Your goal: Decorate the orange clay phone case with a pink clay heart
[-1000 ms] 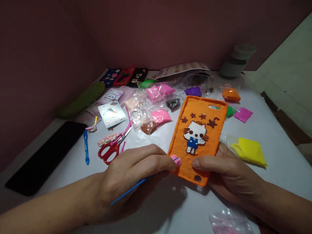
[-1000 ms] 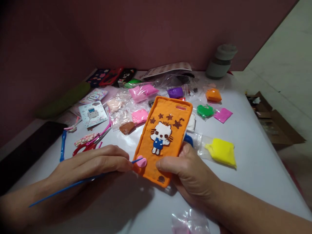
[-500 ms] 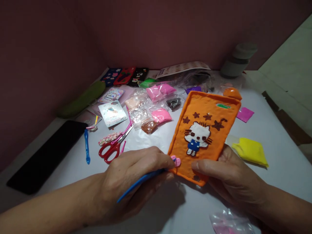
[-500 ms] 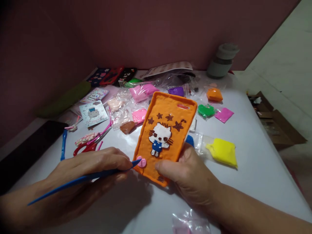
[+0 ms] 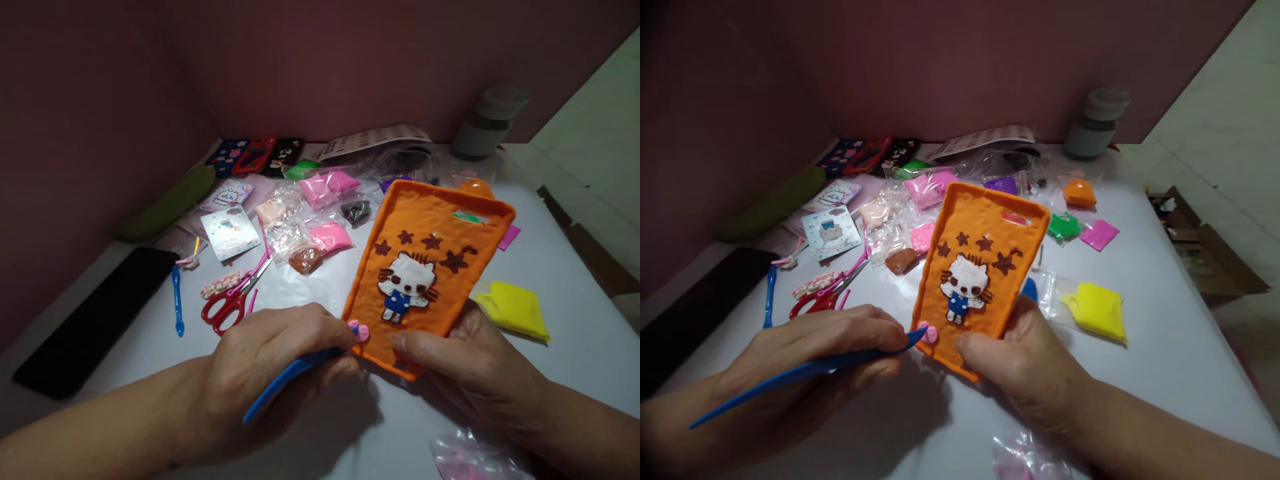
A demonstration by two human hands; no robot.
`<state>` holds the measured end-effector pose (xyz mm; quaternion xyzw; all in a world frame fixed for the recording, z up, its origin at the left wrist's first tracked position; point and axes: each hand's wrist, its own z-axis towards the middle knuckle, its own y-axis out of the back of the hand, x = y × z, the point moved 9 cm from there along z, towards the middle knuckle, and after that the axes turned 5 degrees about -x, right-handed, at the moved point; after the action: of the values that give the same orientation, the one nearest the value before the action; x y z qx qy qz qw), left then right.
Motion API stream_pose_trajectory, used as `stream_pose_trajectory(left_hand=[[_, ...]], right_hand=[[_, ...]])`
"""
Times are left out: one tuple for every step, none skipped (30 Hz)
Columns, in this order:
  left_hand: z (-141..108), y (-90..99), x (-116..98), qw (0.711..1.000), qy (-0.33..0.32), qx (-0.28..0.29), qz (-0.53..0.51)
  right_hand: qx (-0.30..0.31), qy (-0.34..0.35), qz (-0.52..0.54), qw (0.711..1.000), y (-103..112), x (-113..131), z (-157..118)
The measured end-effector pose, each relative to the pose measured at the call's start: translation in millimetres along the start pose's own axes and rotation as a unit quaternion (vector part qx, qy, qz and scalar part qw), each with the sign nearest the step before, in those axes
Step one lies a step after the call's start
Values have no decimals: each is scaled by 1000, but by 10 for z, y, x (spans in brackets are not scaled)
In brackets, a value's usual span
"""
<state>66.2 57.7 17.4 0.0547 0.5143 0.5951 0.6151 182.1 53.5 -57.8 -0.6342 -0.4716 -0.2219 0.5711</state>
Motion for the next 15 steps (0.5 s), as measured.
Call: stream_pose_trajectory(left_hand=[[-3,-2,-3,1000,-3,1,0],[-3,0,-12,1000,-7,1,-4],[-1,5,-14,1000,-7,0,-11],[1,5,-12,1000,-3,3,-18],[5,3,-1,1000,7,8,-22],[10,9,13,999,19,9,-25],[14,18,31,999,35,8,-25],[18,28,44,999,47,7,-25],[23,45,46,998,51,1,-23],[30,61,39,999,50,-5,-22],[38,73,22,999,42,-10,-22],[45,70,0,999,31,-7,-19],[51,62,-17,1000,20,-4,-10],[54,57,-32,1000,9,-3,-1],[54,49,-40,1000,1,-3,9]], right_hand=[[1,3,4,1000,5,-5,-1],[2,8,8,1000,15,-13,-2],[2,11,12,1000,27,-25,-2],[1,14,14,1000,41,-36,0],[0,14,14,1000,52,-49,3],[-1,12,14,1000,59,-60,8],[-1,7,16,1000,62,-70,14],[1,2,20,1000,58,-73,20],[3,-2,26,1000,49,-69,26],[3,-4,33,999,42,-61,29],[4,-6,39,999,33,-51,31],[3,-7,44,999,25,-41,29],[-1,-9,46,999,23,-35,26],[-6,-13,46,999,23,-34,22],[-11,-16,47,999,25,-36,17]])
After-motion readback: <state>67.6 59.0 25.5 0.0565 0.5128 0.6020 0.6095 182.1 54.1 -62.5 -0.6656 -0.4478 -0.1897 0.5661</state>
